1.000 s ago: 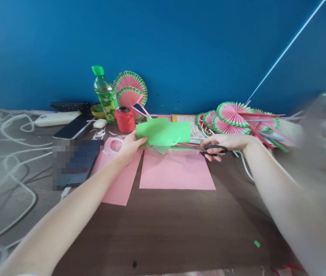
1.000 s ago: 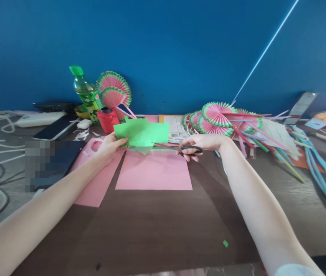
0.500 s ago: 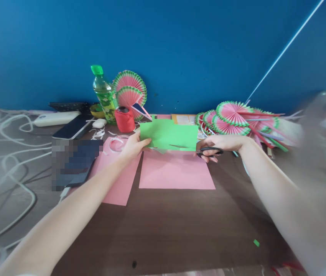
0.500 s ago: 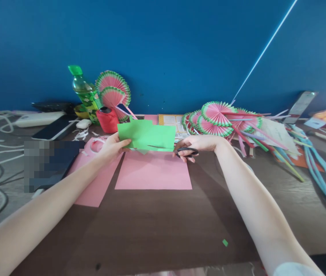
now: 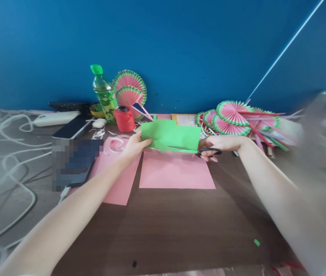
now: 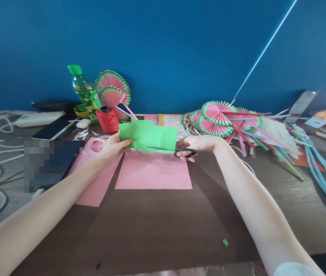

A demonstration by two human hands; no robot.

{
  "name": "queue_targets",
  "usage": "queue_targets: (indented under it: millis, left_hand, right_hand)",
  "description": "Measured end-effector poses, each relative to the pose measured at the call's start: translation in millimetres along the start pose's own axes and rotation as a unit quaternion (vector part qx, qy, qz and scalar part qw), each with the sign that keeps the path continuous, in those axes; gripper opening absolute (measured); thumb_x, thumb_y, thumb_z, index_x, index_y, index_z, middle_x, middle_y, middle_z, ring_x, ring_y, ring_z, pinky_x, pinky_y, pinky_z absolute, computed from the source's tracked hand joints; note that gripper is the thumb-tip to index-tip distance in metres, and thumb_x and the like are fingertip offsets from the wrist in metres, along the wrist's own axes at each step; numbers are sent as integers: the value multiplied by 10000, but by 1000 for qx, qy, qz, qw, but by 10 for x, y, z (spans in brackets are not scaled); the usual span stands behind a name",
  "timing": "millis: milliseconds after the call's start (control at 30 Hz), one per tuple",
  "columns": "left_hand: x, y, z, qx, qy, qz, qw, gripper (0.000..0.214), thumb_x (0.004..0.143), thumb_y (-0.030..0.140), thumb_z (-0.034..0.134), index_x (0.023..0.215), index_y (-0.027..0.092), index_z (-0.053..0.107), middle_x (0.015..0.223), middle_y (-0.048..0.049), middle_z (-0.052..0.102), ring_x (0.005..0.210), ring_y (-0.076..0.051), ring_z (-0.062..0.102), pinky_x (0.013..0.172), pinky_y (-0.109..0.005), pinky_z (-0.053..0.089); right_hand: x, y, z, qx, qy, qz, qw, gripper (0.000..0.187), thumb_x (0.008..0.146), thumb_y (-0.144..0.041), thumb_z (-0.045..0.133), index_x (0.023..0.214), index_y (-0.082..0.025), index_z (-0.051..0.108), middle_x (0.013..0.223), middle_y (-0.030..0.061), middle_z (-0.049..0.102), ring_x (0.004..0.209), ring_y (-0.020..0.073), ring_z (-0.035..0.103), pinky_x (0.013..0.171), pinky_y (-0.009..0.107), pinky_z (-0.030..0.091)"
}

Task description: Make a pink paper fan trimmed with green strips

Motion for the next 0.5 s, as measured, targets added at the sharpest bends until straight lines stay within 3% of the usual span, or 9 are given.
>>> queue_targets:
  millis: [500]
  left_hand:
    - [12, -15, -17, 10, -13, -5, 1000, 384, 618, 192, 670, 987, 126, 586, 836, -33, 681, 613, -119, 640, 506, -209, 541]
  right_hand:
    - [8, 96, -10, 53, 10, -13, 998, 444, 793, -473, 581, 1052, -111, 581, 633, -4, 557, 442, 41, 439, 413, 191, 293]
Point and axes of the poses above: each hand's wrist, its own x-axis towards the middle knuckle, its own z-axis out of the palm, y = z × x, the point moved 2 cm from there along x, towards the middle knuckle
